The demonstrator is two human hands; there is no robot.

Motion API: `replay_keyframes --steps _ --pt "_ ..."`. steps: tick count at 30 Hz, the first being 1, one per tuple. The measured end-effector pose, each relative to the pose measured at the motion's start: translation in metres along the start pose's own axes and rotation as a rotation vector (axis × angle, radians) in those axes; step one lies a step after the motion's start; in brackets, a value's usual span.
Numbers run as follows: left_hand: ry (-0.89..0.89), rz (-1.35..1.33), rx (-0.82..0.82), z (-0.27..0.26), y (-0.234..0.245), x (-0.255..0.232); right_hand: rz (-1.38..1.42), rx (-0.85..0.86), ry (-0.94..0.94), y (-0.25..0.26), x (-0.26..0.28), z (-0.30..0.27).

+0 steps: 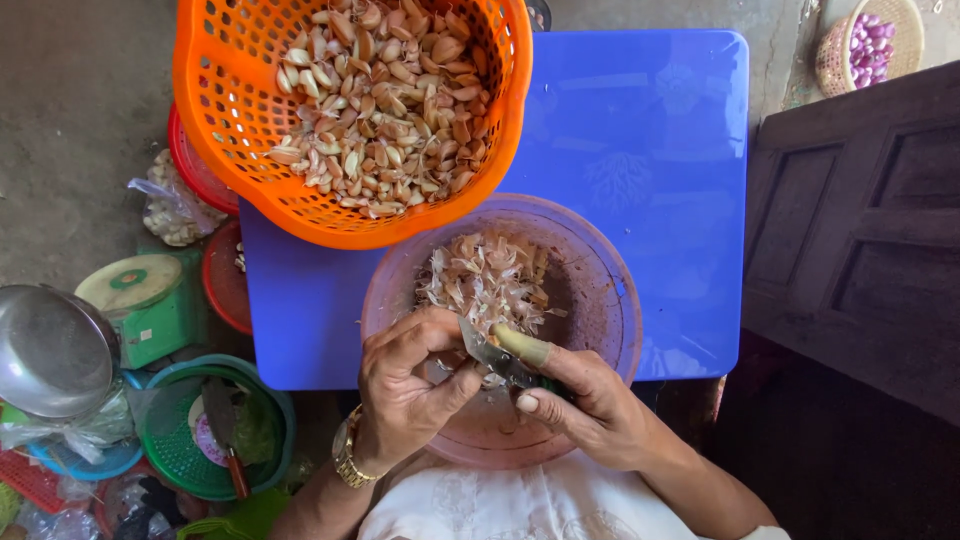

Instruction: Peeling garlic cloves using a small knife over a bowl

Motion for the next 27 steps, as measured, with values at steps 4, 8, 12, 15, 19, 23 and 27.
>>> replay_keyframes --steps 4,8,12,15,19,23,27 --pt "0.015 -0.049 0.006 -0.003 -0.001 0.004 -0.019 0.022 -0.001 -0.001 -0.002 -0.001" --pt "0.002 -0.12 0.031 -0.003 -0.004 0.004 0.029 0.054 -0.021 -0.004 -0.004 -0.002" --pt "-0.076 0.095 -0.03 -0.017 -0.005 0.007 0.176 0.019 -0.08 -0.006 -0.013 -0.003" --pt "-0.108 0.222 -0.023 -0.022 -0.011 0.003 0.297 -0.031 -0.124 -0.006 -0.026 -0.007" --pt "-0.139 0.263 -0.001 -0.025 -0.014 0.003 0.618 -0.069 -0.118 -0.011 -0.035 -0.008" --pt "-0.08 -0.035 0.009 -0.011 -0.008 0.001 0.743 -0.044 -0.062 -0.011 -0.03 -0.009" --pt "0.028 -0.284 0.002 -0.011 -0.011 0.011 0.675 -0.08 -0.044 -0.008 -0.032 -0.011"
Point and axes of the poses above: each hand's wrist, its own z-axis towards the middle knuckle, its own y-axis out of the back of the hand, x = y × z, the point moved 10 cm from there along z, towards the middle knuckle, and after that the axes turned 5 degrees about x, right-handed, at the moved point
